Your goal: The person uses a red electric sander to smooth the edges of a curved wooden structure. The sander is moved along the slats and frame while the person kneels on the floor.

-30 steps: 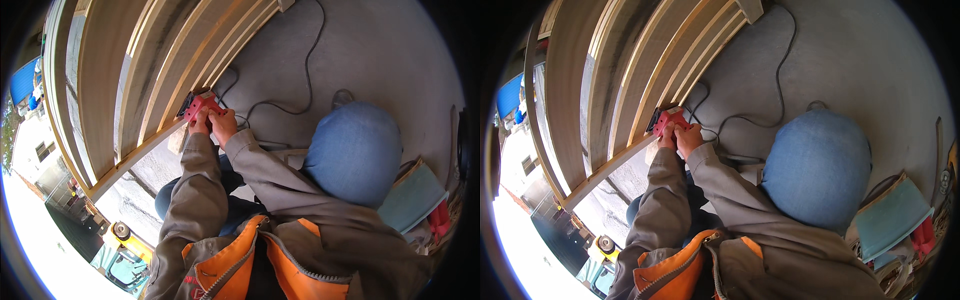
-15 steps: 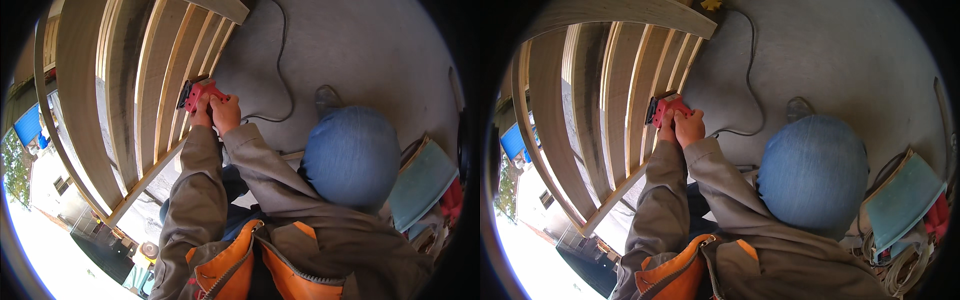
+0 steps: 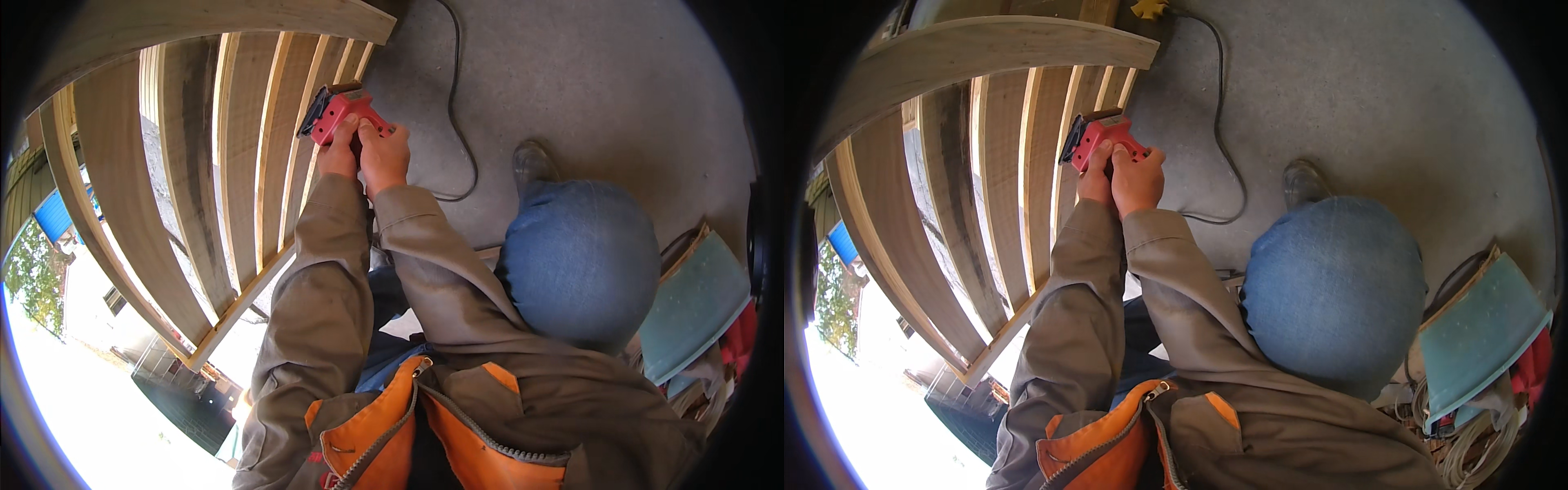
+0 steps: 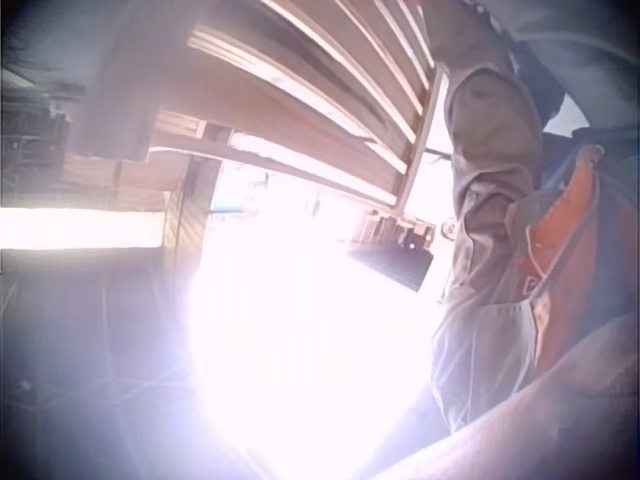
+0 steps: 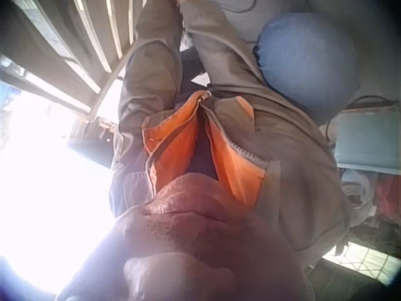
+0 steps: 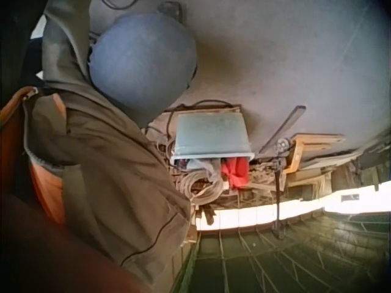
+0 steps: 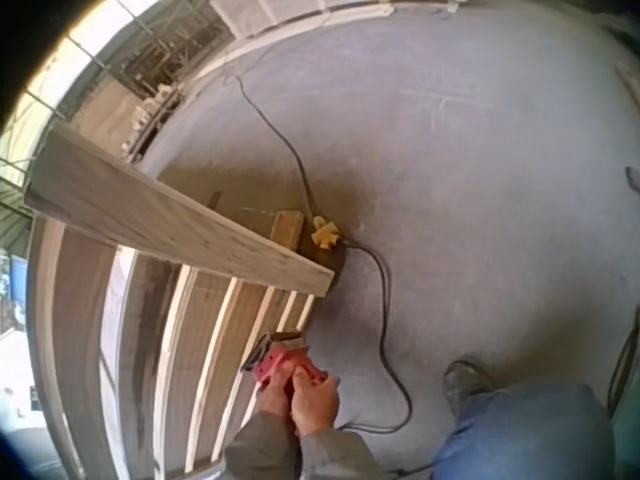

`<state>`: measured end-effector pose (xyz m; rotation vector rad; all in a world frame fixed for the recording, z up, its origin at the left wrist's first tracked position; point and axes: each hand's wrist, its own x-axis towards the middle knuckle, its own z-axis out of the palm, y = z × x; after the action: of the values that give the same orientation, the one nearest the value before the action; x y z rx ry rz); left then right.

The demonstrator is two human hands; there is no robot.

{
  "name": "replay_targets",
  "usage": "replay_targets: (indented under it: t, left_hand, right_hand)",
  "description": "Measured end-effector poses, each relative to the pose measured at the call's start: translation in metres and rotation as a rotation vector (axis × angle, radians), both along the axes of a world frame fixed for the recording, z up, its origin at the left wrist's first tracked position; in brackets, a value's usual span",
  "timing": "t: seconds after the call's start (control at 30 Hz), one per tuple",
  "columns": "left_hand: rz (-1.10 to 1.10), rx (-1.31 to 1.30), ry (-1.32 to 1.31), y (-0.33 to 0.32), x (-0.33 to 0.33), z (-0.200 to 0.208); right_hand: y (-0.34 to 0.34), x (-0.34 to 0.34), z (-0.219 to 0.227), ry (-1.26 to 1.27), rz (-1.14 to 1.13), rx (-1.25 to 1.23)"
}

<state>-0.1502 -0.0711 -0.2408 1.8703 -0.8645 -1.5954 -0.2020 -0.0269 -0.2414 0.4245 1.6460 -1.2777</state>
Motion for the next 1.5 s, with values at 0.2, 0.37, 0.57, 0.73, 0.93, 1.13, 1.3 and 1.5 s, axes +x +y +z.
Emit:
replay_targets:
  t: [0.2,0.37,0.57,0.73,0.93,1.13,1.3,1.5]
  left_hand:
    - [-0.142,-0.019,-0.054,-0.019,-0.021,0.001]
    - [-0.323,-0.056,-0.092,-0.041,-0.058,0.010]
    - [-0.555,-0.070,-0.288,-0.063,-0.071,0.007]
    - [-0.532,-0.105,-0.279,-0.052,-0.053,0.007]
    - [-0.490,-0.106,-0.394,-0.027,-0.035,0.019]
    - [-0.351,-0.088,-0.445,-0.001,0.013,0.011]
    - [-0.265,-0.083,-0.452,0.010,0.064,-0.002]
    - [0.013,0.060,-0.303,0.043,0.097,0.012]
  right_hand:
    - [-0.011,-0.020,0.002,-0.082,-0.116,-0.024]
    - [-0.023,-0.039,-0.002,-0.165,-0.369,-0.166]
    - [-0.030,-0.050,0.013,-0.231,-0.501,-0.275]
    - [-0.022,-0.039,0.012,-0.246,-0.503,-0.343]
    - [-0.003,-0.021,0.014,-0.206,-0.363,-0.276]
    - [0.018,0.015,0.019,-0.128,-0.196,-0.209]
    - [0.032,0.044,0.024,-0.063,-0.036,-0.179]
    - [0.053,0.061,0.021,-0.189,0.131,-0.202]
